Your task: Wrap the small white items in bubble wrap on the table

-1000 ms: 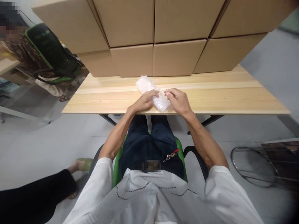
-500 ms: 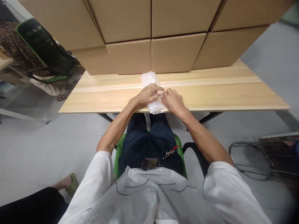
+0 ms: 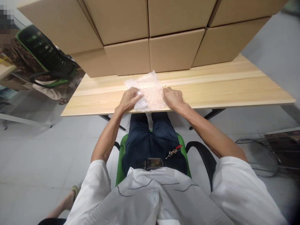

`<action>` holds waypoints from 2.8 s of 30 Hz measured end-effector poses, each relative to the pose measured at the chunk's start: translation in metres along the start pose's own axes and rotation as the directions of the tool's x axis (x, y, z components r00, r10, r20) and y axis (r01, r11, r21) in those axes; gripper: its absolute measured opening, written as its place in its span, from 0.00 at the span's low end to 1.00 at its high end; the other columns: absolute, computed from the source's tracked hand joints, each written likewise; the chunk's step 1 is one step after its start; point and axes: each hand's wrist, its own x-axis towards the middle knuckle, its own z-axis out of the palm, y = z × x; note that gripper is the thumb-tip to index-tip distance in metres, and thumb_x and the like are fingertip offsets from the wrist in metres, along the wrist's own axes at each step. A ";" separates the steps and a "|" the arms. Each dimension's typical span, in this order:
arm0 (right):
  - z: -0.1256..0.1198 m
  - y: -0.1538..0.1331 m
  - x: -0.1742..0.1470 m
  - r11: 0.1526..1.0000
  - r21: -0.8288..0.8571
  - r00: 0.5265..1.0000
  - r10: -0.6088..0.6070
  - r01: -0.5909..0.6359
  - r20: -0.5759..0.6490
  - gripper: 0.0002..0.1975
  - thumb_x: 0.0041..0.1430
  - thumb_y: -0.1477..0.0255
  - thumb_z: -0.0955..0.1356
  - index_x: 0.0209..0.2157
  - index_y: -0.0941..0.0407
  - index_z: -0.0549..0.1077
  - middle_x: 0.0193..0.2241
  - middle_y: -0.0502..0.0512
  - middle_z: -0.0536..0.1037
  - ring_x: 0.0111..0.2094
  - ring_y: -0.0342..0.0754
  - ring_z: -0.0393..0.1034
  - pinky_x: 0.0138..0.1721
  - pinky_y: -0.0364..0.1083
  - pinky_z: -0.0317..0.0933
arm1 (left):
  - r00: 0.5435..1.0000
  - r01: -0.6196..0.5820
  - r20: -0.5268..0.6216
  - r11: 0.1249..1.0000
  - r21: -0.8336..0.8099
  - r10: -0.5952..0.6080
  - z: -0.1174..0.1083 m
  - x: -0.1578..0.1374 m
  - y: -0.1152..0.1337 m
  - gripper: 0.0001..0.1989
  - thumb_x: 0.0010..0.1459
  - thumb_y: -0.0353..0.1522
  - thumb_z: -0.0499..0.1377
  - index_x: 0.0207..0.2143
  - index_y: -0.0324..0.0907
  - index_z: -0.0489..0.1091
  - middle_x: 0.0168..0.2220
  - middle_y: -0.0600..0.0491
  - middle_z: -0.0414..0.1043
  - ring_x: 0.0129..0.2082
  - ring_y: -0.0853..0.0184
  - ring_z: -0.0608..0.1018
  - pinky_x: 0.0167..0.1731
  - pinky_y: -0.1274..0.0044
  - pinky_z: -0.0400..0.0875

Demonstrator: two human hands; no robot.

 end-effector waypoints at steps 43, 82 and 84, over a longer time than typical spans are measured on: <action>0.032 0.052 0.010 0.973 0.156 0.980 -0.148 0.168 -0.132 0.37 0.87 0.70 0.58 0.84 0.75 0.73 0.86 0.83 0.74 0.88 0.73 0.69 0.91 0.70 0.61 | 0.998 -0.039 0.055 0.973 0.225 0.028 -0.016 0.012 0.011 0.28 0.77 0.33 0.60 0.75 0.50 0.83 0.75 0.40 0.84 0.78 0.39 0.83 0.82 0.45 0.77; -0.015 -0.059 0.021 0.880 0.136 0.890 -0.454 0.455 -0.035 0.32 0.90 0.69 0.62 0.86 0.53 0.74 0.83 0.66 0.79 0.79 0.63 0.73 0.81 0.58 0.65 | 0.984 -0.114 0.149 0.987 0.110 0.097 0.001 -0.050 0.019 0.30 0.70 0.40 0.61 0.71 0.50 0.85 0.74 0.43 0.88 0.82 0.41 0.80 0.92 0.41 0.62; -0.014 -0.068 0.024 0.894 0.099 0.899 -0.438 0.438 -0.016 0.30 0.92 0.68 0.62 0.85 0.50 0.74 0.80 0.64 0.81 0.76 0.61 0.73 0.79 0.56 0.65 | 0.980 -0.132 0.160 0.986 0.106 0.114 0.001 -0.055 0.023 0.26 0.71 0.42 0.62 0.66 0.51 0.86 0.66 0.44 0.90 0.73 0.42 0.85 0.89 0.41 0.67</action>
